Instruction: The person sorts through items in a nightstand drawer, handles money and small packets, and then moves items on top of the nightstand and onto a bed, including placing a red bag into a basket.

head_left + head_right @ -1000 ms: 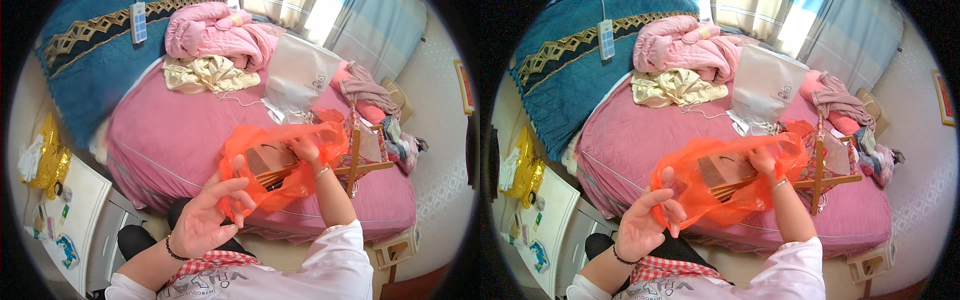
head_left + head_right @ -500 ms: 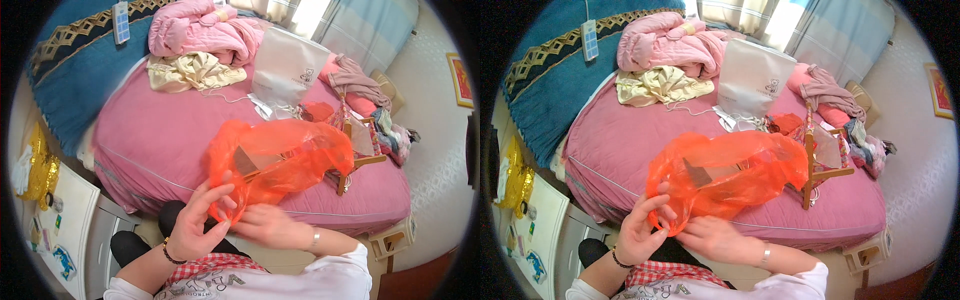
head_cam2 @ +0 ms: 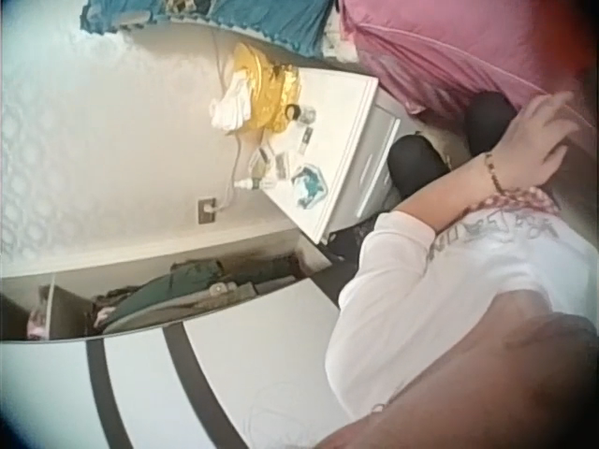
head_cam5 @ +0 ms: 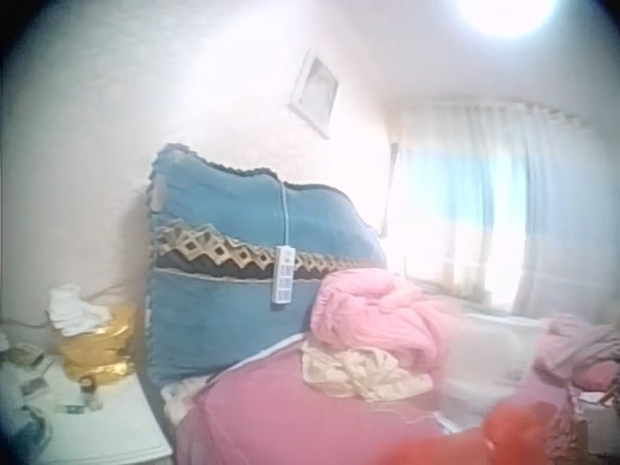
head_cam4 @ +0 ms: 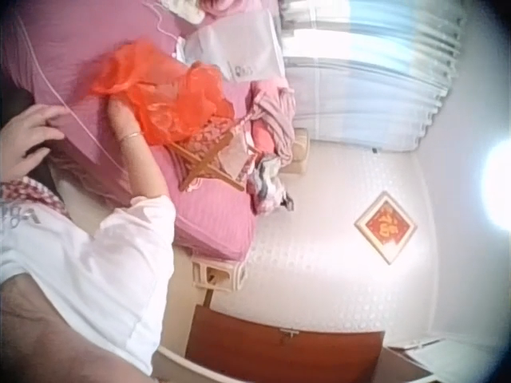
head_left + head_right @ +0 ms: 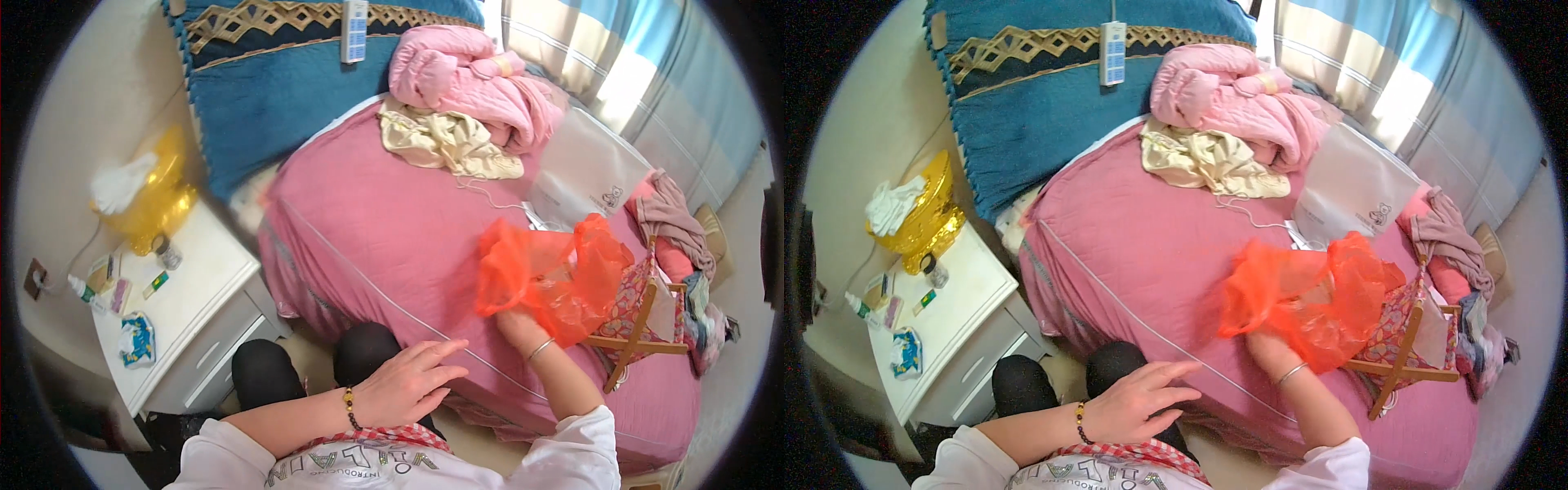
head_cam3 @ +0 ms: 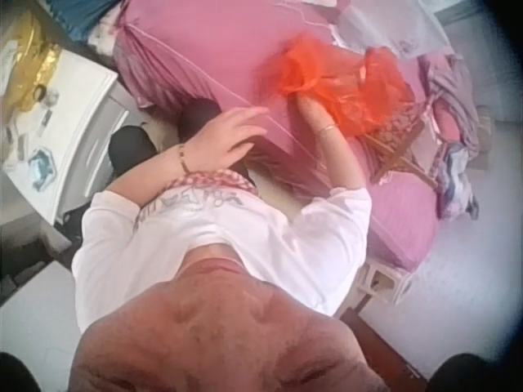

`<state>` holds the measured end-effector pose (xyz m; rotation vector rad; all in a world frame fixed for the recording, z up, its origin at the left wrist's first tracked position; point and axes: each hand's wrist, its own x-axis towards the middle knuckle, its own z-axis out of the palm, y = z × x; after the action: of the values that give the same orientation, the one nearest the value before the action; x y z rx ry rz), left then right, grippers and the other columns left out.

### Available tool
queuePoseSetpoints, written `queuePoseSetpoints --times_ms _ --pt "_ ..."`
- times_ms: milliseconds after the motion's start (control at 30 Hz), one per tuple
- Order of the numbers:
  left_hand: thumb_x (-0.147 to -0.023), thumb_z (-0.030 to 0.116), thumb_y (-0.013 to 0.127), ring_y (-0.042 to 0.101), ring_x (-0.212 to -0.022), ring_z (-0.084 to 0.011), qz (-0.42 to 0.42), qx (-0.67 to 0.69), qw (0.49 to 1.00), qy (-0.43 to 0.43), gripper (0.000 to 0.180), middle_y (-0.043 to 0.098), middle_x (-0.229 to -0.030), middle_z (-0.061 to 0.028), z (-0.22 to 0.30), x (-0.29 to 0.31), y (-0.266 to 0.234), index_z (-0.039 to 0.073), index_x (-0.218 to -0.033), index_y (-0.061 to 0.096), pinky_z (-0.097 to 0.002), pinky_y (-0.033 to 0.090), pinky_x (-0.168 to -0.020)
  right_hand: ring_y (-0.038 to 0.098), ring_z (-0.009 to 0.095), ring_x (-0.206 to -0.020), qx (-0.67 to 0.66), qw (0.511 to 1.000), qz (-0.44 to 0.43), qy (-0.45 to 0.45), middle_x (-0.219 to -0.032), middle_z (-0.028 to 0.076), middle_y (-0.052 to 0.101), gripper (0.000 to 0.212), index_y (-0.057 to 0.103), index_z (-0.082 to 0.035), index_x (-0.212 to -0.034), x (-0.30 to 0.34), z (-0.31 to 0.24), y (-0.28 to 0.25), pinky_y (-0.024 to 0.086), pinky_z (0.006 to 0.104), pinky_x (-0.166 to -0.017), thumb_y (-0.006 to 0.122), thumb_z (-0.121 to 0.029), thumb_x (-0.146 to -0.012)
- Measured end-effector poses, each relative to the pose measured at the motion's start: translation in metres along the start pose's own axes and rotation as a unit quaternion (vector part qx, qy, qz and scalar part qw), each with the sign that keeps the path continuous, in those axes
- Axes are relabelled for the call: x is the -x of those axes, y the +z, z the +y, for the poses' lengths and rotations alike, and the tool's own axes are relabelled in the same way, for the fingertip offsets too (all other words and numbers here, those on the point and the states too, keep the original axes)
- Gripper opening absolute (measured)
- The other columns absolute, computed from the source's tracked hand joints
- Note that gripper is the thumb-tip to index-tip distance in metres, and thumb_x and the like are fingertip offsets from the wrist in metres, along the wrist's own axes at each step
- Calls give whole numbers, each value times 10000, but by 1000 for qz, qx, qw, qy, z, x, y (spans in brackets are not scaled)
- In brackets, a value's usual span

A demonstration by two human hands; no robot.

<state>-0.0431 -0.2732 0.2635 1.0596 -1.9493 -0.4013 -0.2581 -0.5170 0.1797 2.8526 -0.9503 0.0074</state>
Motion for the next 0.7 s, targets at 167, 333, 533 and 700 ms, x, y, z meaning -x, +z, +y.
queuePoseSetpoints --times_ms 167,333,533,700 --pt "-766 60 609 480 -1100 -336 3 -3 1000 -10 327 448 -1268 -181 -12 16 -2 18 -1084 549 -408 408 -918 555 320 -986 90 991 19 94 -1017 156 562 333 527 -86 -1111 -26 50 24 466 414 -828 426 -50 -795" --pt "-771 83 615 470 -1108 -324 18 -37 997 -60 323 467 -1249 -168 -26 37 -6 27 -1084 555 -394 397 -934 396 370 -1200 -19 987 103 122 -1287 191 421 469 456 -60 -1243 -68 65 14 333 456 -1007 388 -1 -782" --pt "-800 118 589 460 -1130 -302 -3 -85 980 -178 288 503 -1225 -128 -51 89 -12 47 -1079 578 -377 386 -956 298 353 -1281 124 977 124 124 -1363 164 357 341 522 -10 -1138 -87 109 25 285 429 -1054 382 -28 -827" --pt "-804 127 581 469 -1113 -302 16 -98 954 -283 281 523 -1188 -127 -67 134 -19 35 -1069 584 -378 382 -958 350 338 -1250 76 976 27 205 -1280 151 460 306 550 -57 -1100 -98 86 19 296 467 -1027 429 -109 -824"
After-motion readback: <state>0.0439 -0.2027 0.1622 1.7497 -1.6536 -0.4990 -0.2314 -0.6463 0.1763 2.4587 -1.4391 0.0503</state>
